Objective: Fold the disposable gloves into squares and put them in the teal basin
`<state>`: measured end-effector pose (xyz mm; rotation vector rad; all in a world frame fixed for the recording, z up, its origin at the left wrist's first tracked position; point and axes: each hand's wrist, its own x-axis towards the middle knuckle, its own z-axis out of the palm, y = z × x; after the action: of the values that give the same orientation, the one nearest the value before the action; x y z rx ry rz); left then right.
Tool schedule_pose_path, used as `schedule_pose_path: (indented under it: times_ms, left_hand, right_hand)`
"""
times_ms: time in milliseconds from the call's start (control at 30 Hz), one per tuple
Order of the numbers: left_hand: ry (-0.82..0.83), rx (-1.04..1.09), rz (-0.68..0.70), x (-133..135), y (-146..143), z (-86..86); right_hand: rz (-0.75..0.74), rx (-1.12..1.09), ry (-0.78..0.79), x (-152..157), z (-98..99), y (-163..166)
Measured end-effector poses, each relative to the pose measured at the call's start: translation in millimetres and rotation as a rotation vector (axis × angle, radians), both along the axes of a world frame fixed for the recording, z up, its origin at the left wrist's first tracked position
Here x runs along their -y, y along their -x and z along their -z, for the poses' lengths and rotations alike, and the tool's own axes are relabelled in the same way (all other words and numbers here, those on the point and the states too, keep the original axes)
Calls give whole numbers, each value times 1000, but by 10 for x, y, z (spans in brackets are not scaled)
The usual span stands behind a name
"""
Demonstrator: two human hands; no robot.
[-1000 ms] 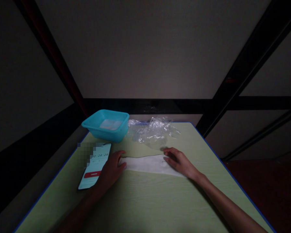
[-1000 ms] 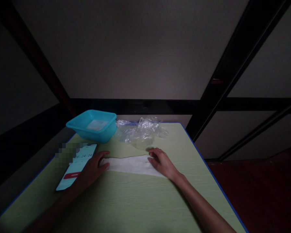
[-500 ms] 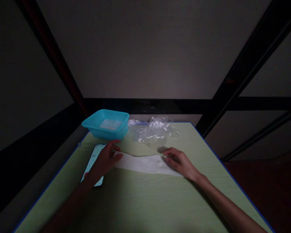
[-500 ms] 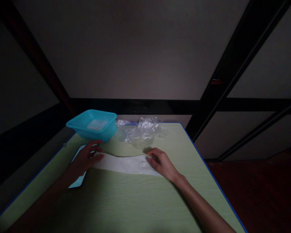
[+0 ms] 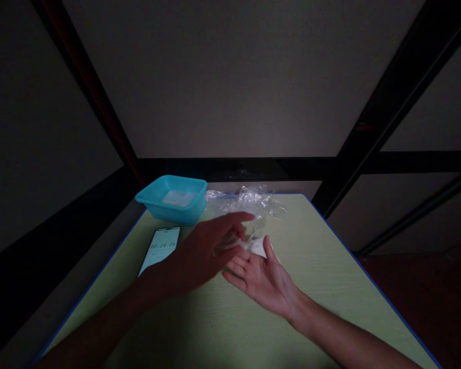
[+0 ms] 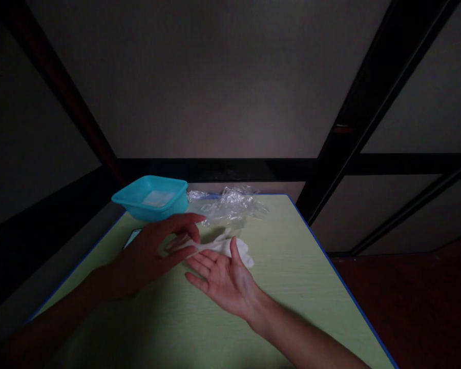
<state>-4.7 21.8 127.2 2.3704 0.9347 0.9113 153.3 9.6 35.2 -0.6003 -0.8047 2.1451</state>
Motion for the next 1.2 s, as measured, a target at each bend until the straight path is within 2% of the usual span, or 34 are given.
schedule_pose_path:
  times_ms: [133,233,367,533,667,800,867,933,1000,1100,1200]
  left_hand:
    - [-331,-220,188,281,90,95]
    - [-484,-294,256,355,209,260]
    - [-504,-402,191,279,363,594]
    - [-610,-458,164,167,455,940]
    - [-646,-485,101,147,509,1087]
    - [-567,-478,37,116,601,1181]
    - [-506,-468,-2,91,641,1201]
    - [-450,-449,-55,65,672,1205]
    - [-414,-436,-93,36,708,1207]
    - [-421,-433,-138,-30,805,1221]
    - [-498,-424,-245,-128,936,1207]
  right_hand:
    - [139,99,-158,-54,-27,-113]
    - [264,221,-302,-125,-20,-281]
    - [351,282,-365,-201,59,-508]
    - [361,323,-323,-236,257,-759]
    - [368,352,-238,-254,404,-960]
    - [489,489,-225,-237,444,-1137]
    - [566,617,-286,-213,401,-1187]
    - [588,804,-461,-185,321,-1199]
    - [495,982,-722,-160,229,-1173]
    - [183,1075,-1082,-134,120,-1085]
    - [-43,1023,-1266,-123,70,-983]
